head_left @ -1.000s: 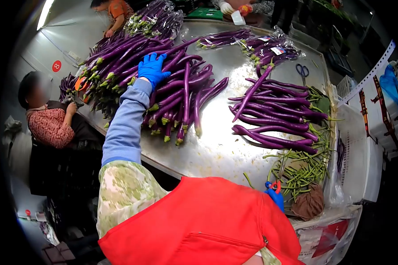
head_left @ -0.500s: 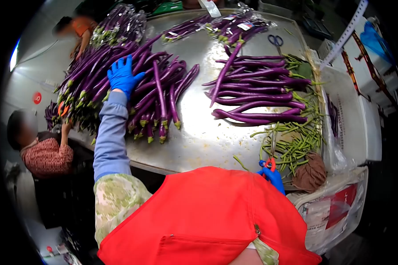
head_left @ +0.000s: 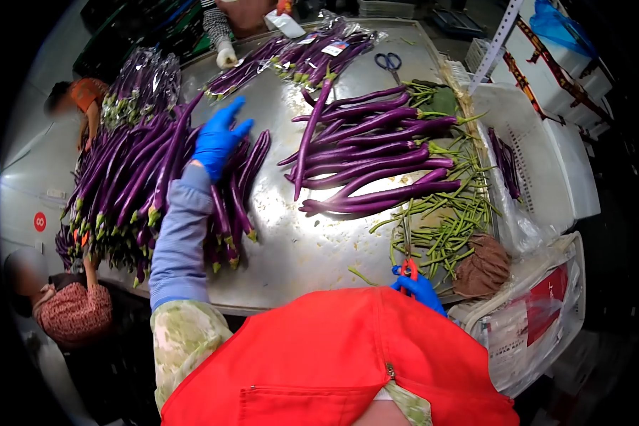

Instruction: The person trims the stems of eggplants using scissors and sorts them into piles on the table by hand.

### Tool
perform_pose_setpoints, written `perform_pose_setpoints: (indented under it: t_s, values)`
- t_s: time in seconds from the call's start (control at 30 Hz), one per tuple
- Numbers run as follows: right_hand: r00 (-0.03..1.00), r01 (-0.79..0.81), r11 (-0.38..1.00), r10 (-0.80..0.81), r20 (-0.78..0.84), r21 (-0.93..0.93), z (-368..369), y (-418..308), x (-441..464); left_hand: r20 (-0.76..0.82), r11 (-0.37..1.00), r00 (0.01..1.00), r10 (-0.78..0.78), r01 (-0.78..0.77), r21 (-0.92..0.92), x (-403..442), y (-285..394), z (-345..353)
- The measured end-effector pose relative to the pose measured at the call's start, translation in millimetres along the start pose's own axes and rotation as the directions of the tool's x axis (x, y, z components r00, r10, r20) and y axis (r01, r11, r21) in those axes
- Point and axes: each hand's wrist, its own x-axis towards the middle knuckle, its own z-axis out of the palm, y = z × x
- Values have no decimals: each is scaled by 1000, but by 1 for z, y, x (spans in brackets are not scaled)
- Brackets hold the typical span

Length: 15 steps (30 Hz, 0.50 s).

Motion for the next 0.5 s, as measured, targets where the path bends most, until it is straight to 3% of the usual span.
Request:
perform_pose_setpoints:
  t_s: [0.03,0.1,0.27,0.3,0.4,0.5]
  values:
    - [1000,-6,1000,6,7,12,0,0,1,88,984,988,-124,134,-118,11,3,27]
    - [1000,-12,1000,12,14,25,-1,0,3,158,973,978,-135,161,-166,34,12,77]
    - [1000,11,999,-11,-6,54,2,-3,0,229,930,910,-346,302,207,75,38,161]
    - [1000,19,998,-19,8,51,1,-2,0,168,973,964,-207,183,143,77,12,186]
    - [999,46,994,-48,21,98,-2,2,0,189,949,932,-308,286,134,95,-5,200]
    - [997,81,985,-80,-9,150,-2,3,0,36,984,986,-162,164,-62,82,38,177]
